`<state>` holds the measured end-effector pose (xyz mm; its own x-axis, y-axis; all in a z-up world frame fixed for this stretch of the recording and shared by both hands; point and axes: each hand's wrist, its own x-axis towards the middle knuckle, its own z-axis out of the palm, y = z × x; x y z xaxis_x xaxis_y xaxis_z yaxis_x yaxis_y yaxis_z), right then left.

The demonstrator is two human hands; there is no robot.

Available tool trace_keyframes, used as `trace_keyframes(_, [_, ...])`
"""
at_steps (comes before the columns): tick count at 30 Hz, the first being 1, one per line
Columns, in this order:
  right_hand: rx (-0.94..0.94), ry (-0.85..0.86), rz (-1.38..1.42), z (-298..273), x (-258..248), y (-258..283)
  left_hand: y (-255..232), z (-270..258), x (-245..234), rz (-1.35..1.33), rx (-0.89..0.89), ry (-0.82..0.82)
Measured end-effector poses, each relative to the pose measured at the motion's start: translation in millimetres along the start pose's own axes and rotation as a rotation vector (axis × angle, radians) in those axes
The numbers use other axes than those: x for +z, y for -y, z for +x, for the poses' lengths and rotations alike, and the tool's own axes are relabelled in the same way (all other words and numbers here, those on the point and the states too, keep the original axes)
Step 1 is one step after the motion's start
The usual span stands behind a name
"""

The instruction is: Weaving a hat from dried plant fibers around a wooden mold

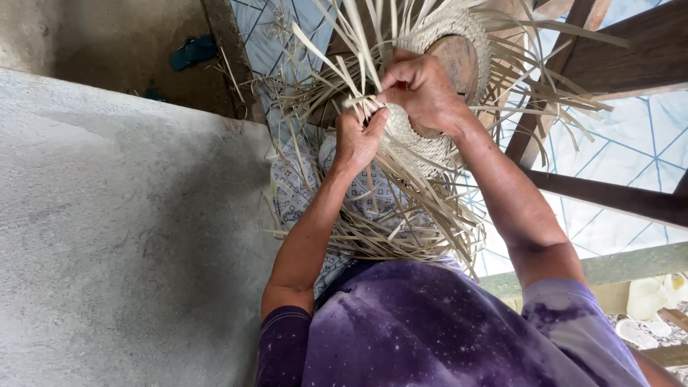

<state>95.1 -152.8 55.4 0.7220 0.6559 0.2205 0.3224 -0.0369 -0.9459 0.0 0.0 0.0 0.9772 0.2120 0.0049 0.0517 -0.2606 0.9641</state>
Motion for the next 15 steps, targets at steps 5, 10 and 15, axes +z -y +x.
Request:
trace_keyframes(5, [-0.03,0.039,-0.147,-56.1,3.6,-9.1,16.9,-1.7,-2.5,-0.2,-0.092,-0.004])
trace_keyframes(10, [0.032,0.025,-0.342,-87.5,18.5,-5.7,-17.4,4.6,-1.0,-0.193,0.039,-0.036])
trace_keyframes(15, [0.062,0.044,-0.42,-89.7,17.8,4.1,11.4,3.7,7.5,-0.42,-0.178,-0.037])
